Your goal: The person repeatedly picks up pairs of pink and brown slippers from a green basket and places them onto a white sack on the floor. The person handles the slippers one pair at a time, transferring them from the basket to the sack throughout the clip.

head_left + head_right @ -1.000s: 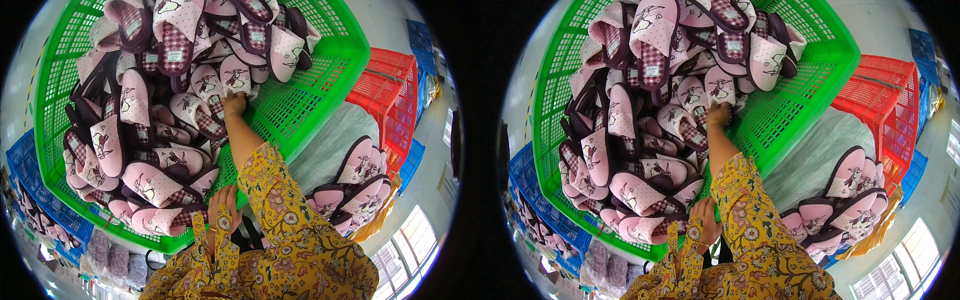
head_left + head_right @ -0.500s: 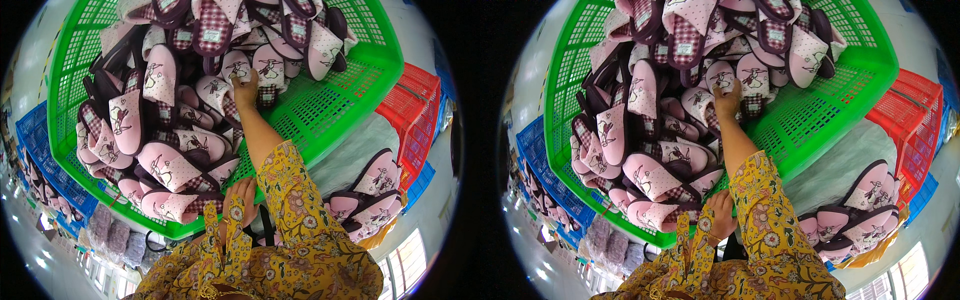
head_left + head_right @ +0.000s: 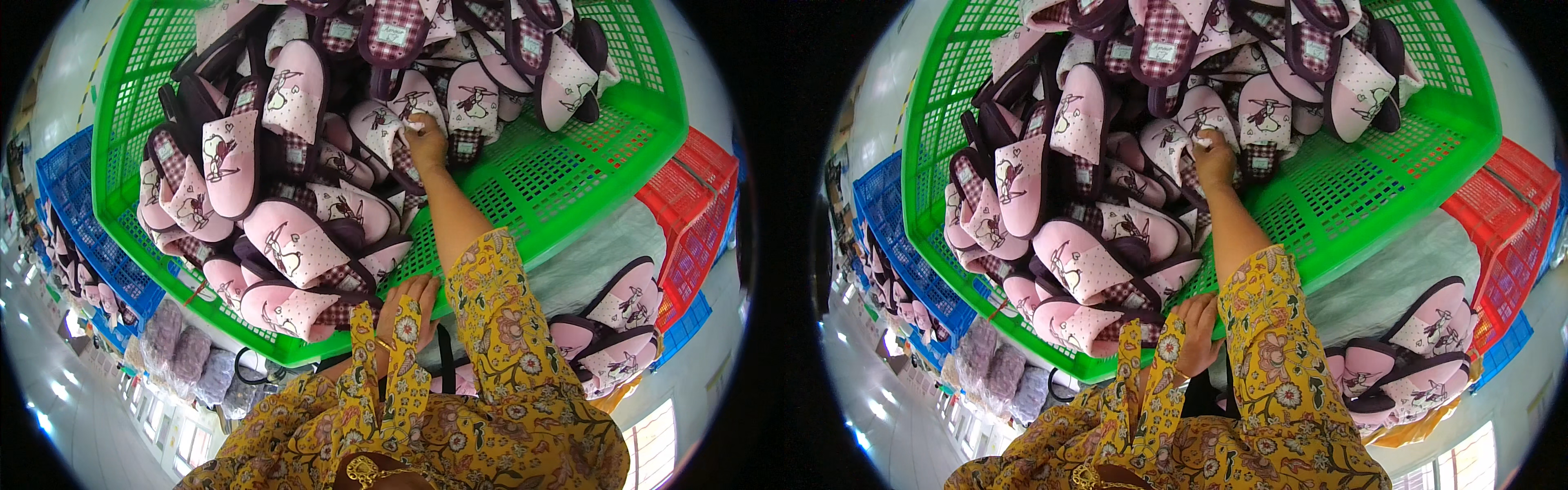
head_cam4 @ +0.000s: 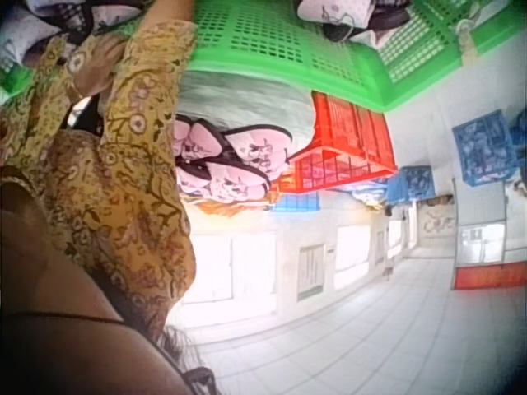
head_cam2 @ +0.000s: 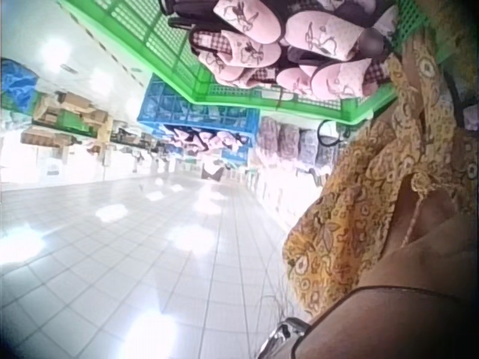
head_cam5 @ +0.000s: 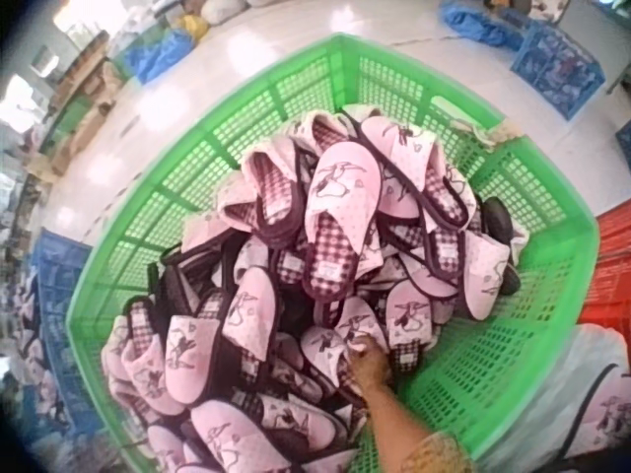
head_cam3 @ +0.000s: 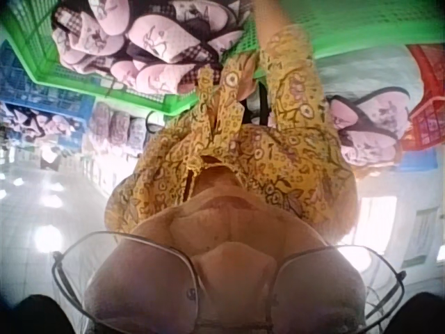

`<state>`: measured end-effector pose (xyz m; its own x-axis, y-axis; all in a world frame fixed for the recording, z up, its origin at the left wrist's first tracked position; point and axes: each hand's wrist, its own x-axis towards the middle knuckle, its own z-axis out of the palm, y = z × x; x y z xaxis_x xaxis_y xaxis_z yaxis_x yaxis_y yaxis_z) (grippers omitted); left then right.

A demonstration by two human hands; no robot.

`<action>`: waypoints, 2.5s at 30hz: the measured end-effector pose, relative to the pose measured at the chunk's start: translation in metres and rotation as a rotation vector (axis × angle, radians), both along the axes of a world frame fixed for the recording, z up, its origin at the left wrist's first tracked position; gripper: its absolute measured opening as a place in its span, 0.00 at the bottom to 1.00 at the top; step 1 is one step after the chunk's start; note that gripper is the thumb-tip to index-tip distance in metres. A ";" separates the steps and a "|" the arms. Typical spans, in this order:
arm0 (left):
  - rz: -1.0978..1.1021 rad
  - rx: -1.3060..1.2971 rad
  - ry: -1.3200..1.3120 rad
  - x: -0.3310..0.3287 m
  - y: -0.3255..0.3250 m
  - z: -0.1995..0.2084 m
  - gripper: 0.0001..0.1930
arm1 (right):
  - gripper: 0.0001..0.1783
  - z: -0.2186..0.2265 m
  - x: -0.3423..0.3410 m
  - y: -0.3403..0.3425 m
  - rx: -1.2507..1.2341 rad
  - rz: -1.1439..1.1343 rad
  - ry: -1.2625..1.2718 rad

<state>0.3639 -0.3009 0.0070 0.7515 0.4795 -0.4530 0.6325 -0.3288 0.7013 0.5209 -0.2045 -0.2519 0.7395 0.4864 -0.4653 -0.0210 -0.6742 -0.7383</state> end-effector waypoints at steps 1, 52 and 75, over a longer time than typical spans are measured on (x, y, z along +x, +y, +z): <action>-0.004 0.000 0.000 0.000 0.000 0.001 0.44 | 0.13 -0.007 0.003 -0.003 0.023 -0.005 0.017; 0.041 0.259 0.042 -0.003 -0.012 0.006 0.22 | 0.11 0.178 -0.036 -0.046 0.245 0.350 -0.353; -0.401 0.079 0.514 -0.031 0.223 -0.104 0.21 | 0.10 0.190 -0.008 -0.039 0.353 -0.251 -0.175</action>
<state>0.3325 -0.0775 -0.0966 0.5759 0.2541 -0.7770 0.6986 -0.6467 0.3063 0.5126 -0.2434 -0.0620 0.9074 0.3882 -0.1610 -0.0060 -0.3710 -0.9286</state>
